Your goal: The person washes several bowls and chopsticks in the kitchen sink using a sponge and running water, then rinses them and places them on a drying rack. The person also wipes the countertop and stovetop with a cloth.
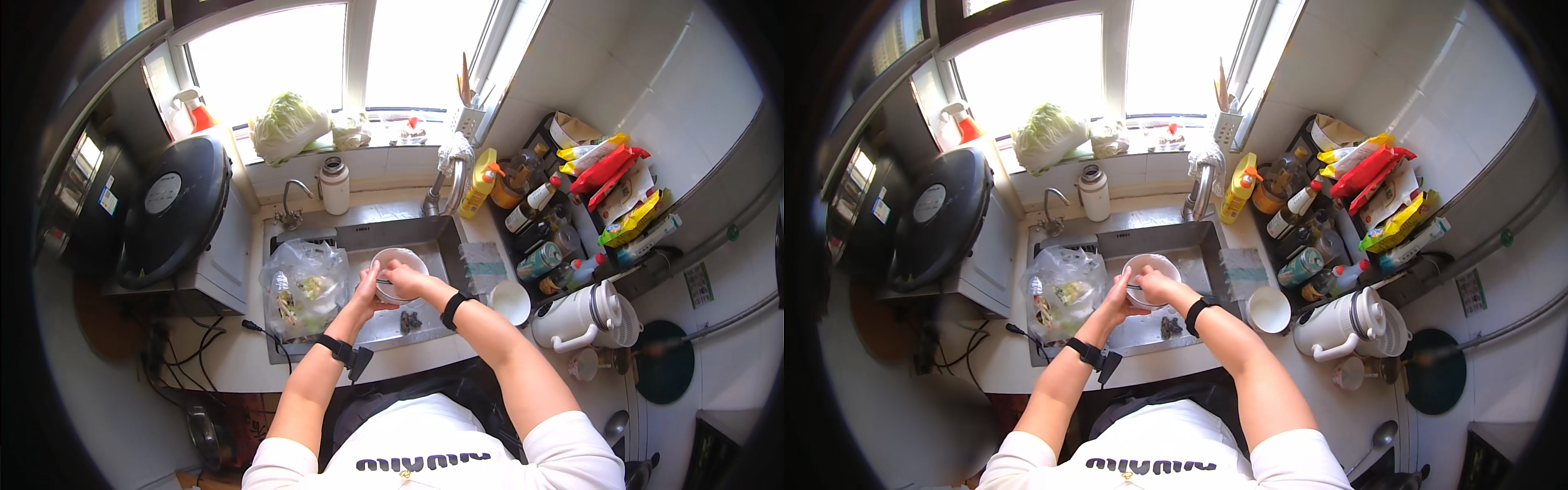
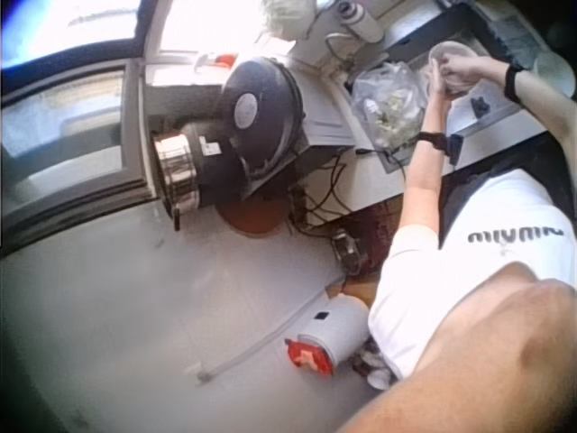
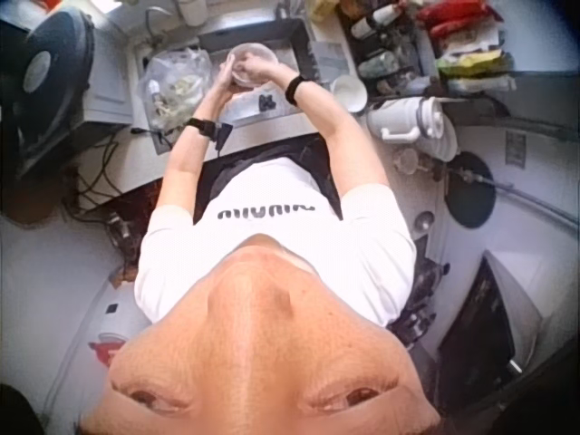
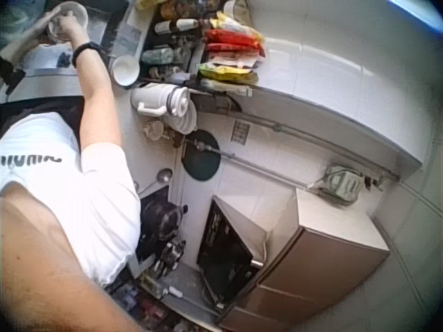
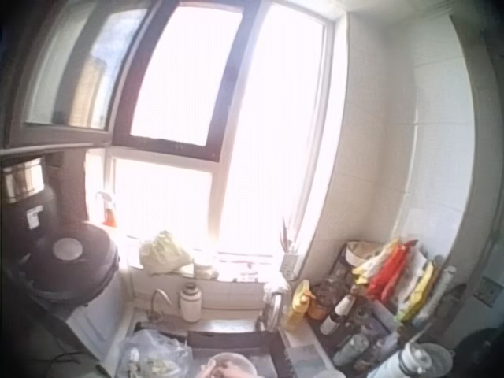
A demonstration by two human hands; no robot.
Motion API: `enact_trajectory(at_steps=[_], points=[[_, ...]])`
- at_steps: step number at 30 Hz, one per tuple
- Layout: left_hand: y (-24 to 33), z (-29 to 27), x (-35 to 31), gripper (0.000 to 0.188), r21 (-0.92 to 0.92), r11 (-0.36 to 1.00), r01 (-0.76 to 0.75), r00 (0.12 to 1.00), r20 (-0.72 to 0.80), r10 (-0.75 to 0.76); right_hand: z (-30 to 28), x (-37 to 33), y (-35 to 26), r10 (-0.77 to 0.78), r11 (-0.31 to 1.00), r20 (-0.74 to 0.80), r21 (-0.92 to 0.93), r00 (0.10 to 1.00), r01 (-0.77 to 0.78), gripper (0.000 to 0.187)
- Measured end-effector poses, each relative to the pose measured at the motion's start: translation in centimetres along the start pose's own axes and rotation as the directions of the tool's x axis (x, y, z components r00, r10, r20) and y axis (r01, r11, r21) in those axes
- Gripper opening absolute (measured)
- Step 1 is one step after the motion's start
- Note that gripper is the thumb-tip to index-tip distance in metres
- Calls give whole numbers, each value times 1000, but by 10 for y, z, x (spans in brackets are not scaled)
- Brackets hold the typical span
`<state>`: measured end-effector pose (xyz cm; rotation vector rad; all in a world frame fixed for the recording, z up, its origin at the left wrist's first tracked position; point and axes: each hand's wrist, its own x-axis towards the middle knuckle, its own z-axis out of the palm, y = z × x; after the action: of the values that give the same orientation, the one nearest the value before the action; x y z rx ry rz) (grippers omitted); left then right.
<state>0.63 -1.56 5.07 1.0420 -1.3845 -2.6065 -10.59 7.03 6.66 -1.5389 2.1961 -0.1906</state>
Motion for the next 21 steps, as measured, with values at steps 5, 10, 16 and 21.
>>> enact_trajectory(at_steps=[5,10,16,21], points=[[-13,-8,8,58,-80,994,76,997,13,-75,7,-2,15,-7,996,342,90,940,-25,23],[-23,1,9,57,-199,974,105,993,76,-92,4,-1,12,38,991,-74,132,997,-28,29],[-15,-5,-2,59,-110,992,61,998,-1,-61,7,-4,15,65,991,309,-135,949,-23,25],[-26,6,-7,59,-133,989,66,997,-24,-69,15,-4,17,6,1000,23,-31,1000,-5,25]])
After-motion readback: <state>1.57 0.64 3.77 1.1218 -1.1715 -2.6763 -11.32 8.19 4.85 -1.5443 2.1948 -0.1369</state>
